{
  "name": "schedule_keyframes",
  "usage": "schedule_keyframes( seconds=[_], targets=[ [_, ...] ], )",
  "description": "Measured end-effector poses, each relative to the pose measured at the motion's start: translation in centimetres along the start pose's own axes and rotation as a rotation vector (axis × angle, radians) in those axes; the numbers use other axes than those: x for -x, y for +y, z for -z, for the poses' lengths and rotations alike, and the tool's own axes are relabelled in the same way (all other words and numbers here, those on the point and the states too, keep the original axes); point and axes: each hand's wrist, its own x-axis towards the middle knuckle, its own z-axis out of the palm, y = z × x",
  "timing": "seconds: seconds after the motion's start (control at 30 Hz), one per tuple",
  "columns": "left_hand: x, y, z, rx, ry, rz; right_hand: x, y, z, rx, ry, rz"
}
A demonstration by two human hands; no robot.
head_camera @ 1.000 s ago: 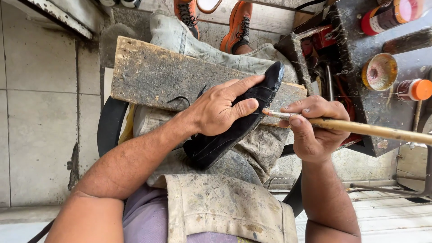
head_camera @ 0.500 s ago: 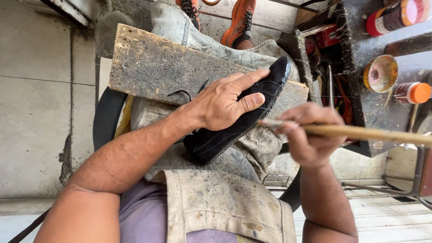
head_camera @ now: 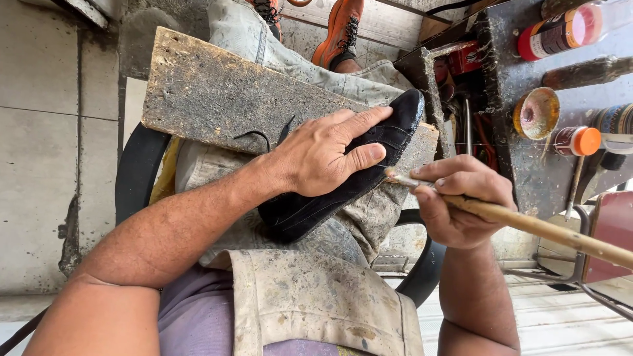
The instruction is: Applying liquid coating to the edges of shoe soles using a brush at a repair bench
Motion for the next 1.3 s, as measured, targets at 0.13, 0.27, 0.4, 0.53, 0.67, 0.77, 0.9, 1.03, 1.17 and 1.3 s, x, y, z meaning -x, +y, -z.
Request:
schedule_keyframes(
  seconds=[0.13, 0.27, 0.4, 0.53, 0.67, 0.77, 0.9, 1.03, 1.17, 1.3],
  targets=[
    [0.1, 0.2, 0.0, -0.017, 0.004, 0.000, -0.3, 0.3, 0.0, -0.079, -0.058, -0.013],
    [0.2, 0.3, 0.1, -0.016, -0.004, -0.038, -1.8, 0.4, 0.0, -0.009, 0.150, -0.003],
    [0.2, 0.5, 0.3, -0.024, -0.021, -0.004, -2.2, 1.2, 0.2, -0.025, 0.145, 0.090],
    [0.2, 0.3, 0.1, -0.032, -0.023, -0.026, -1.6, 0.8, 0.4, 0.024, 0.118, 0.050],
    [0.1, 0.3, 0.0, -0.031, -0.016, -0.049, -2.2, 1.4, 0.9, 0.045, 0.162, 0.112],
    [0.2, 0.2, 0.0, -0.027, -0.001, -0.081, -1.9, 1.4, 1.2, -0.040, 0.074, 0.127],
    [0.4, 0.5, 0.1, -0.015, -0.018, -0.107, -3.0, 1.9, 1.4, -0.132, 0.141, 0.071],
    [0.4, 0.3, 0.0, -0.003, -0.006, -0.172, -3.3, 1.5, 1.3, -0.091, 0.257, -0.054],
    [0.5, 0.0, 0.0, 0.073, 0.013, -0.162, -3.3, 2.4, 1.5, -0.254, 0.131, 0.077],
    [0.5, 0.4, -0.1, 0.080, 0.027, -0.185, -3.6, 3.1, 2.8, -0.177, 0.175, 0.054]
  ],
)
